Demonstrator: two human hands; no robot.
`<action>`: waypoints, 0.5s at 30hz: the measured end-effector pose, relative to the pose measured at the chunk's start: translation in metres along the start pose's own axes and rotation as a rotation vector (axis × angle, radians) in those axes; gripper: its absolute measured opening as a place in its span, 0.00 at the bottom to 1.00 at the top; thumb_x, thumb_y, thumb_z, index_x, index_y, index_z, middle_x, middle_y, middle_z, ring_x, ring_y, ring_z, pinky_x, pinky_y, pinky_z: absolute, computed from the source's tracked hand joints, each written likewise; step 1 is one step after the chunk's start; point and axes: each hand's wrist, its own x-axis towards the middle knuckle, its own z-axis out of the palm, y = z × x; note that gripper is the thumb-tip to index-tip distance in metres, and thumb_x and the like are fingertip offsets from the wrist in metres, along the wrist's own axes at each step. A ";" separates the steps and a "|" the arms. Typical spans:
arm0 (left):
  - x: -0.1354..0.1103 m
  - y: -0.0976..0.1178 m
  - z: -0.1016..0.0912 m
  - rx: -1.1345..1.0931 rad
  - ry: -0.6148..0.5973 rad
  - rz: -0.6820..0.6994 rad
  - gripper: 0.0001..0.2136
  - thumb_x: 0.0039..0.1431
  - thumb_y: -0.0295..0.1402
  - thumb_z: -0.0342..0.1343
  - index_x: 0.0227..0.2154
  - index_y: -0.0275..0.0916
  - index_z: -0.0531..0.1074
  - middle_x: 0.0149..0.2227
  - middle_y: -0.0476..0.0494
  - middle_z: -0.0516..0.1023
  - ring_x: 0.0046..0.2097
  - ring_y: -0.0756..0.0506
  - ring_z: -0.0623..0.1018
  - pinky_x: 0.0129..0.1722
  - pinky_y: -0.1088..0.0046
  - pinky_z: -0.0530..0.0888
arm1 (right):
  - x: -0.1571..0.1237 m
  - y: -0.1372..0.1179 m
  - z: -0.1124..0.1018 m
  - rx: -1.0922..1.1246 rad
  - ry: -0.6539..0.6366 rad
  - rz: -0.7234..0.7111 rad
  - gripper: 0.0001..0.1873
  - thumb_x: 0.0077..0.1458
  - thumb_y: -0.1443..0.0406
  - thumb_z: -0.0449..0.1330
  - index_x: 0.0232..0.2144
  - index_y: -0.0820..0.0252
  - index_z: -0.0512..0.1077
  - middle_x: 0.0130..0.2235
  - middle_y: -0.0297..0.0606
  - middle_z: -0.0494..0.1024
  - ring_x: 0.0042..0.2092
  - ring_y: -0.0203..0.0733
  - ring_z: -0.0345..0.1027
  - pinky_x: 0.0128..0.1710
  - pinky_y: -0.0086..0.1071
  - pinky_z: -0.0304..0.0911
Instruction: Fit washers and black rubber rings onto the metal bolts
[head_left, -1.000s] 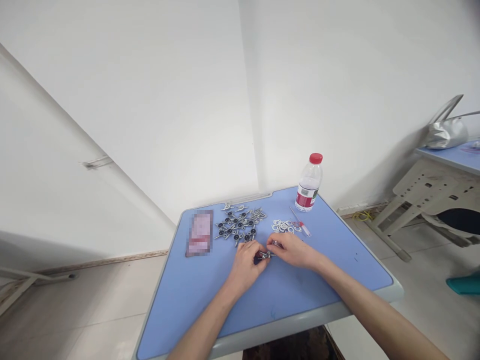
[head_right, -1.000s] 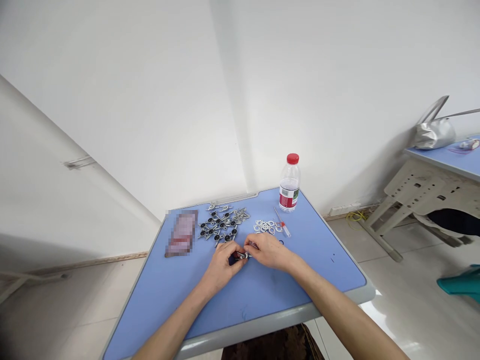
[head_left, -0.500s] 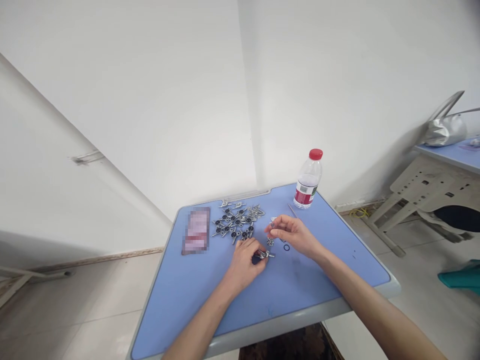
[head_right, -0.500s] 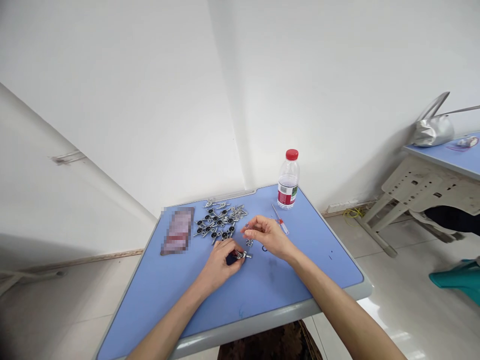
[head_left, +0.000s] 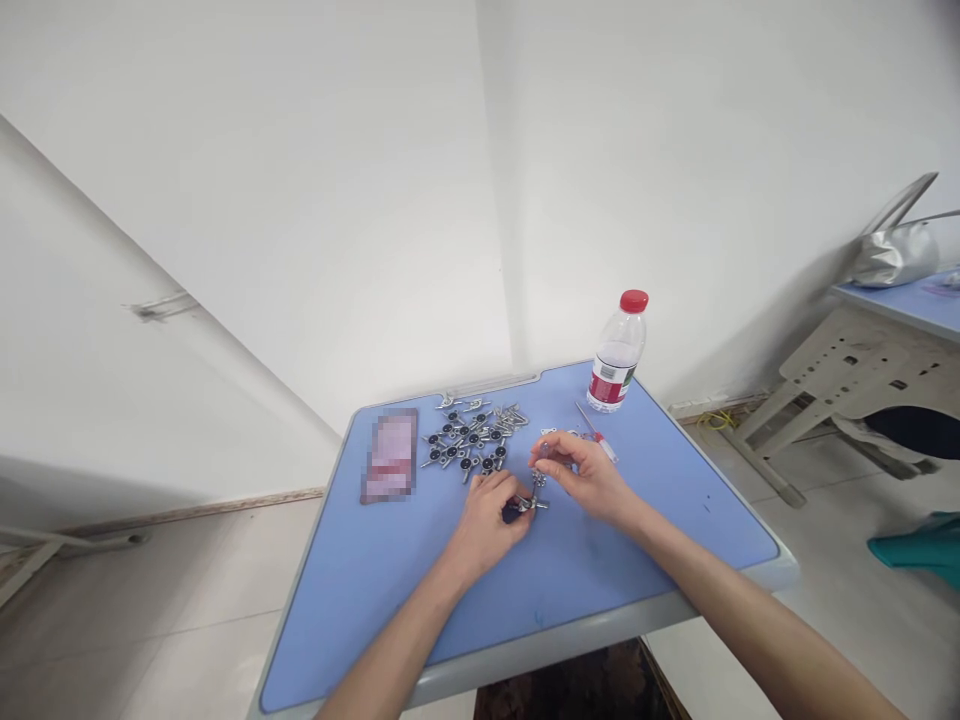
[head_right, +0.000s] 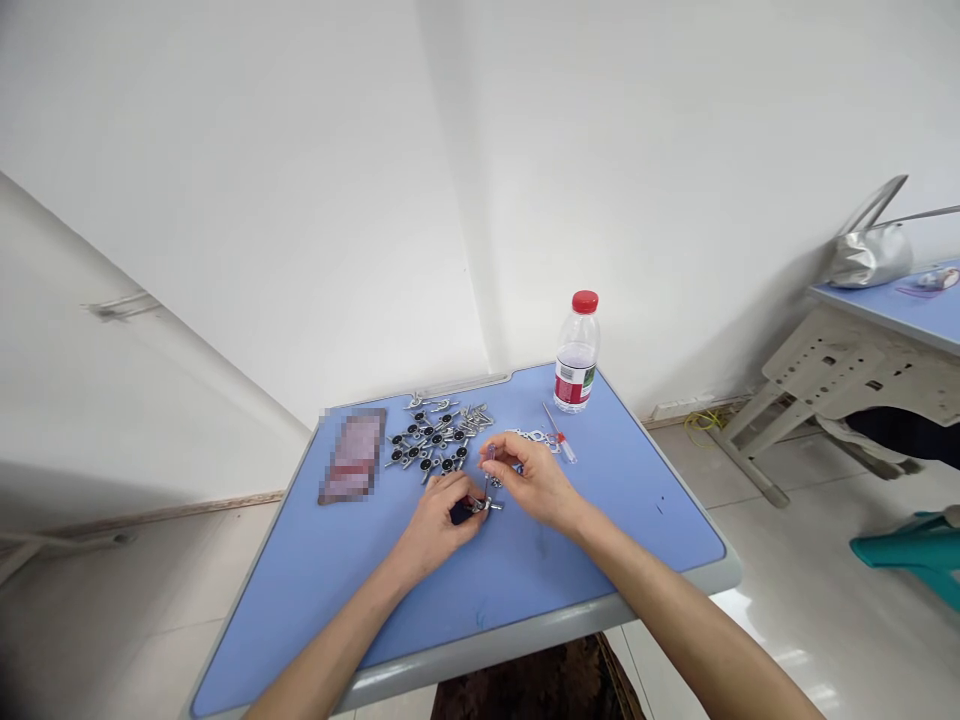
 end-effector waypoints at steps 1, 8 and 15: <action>0.000 0.000 0.000 0.000 0.001 0.002 0.04 0.52 0.25 0.57 0.30 0.39 0.70 0.31 0.51 0.73 0.36 0.47 0.72 0.41 0.68 0.62 | 0.000 0.000 0.000 -0.016 0.002 -0.005 0.06 0.59 0.62 0.57 0.39 0.56 0.70 0.37 0.37 0.78 0.38 0.40 0.72 0.38 0.35 0.69; -0.001 -0.001 0.001 0.006 0.016 0.019 0.04 0.52 0.25 0.56 0.30 0.39 0.70 0.31 0.50 0.73 0.36 0.46 0.73 0.41 0.68 0.62 | -0.002 -0.002 -0.002 -0.088 -0.040 -0.050 0.06 0.61 0.64 0.55 0.39 0.57 0.69 0.36 0.37 0.76 0.38 0.39 0.71 0.38 0.33 0.67; 0.000 -0.005 0.004 0.021 0.020 0.025 0.04 0.52 0.25 0.56 0.30 0.40 0.71 0.31 0.50 0.73 0.36 0.46 0.73 0.41 0.67 0.62 | -0.002 -0.004 -0.001 -0.155 -0.056 -0.075 0.05 0.61 0.66 0.54 0.39 0.57 0.69 0.36 0.36 0.76 0.37 0.39 0.69 0.38 0.32 0.65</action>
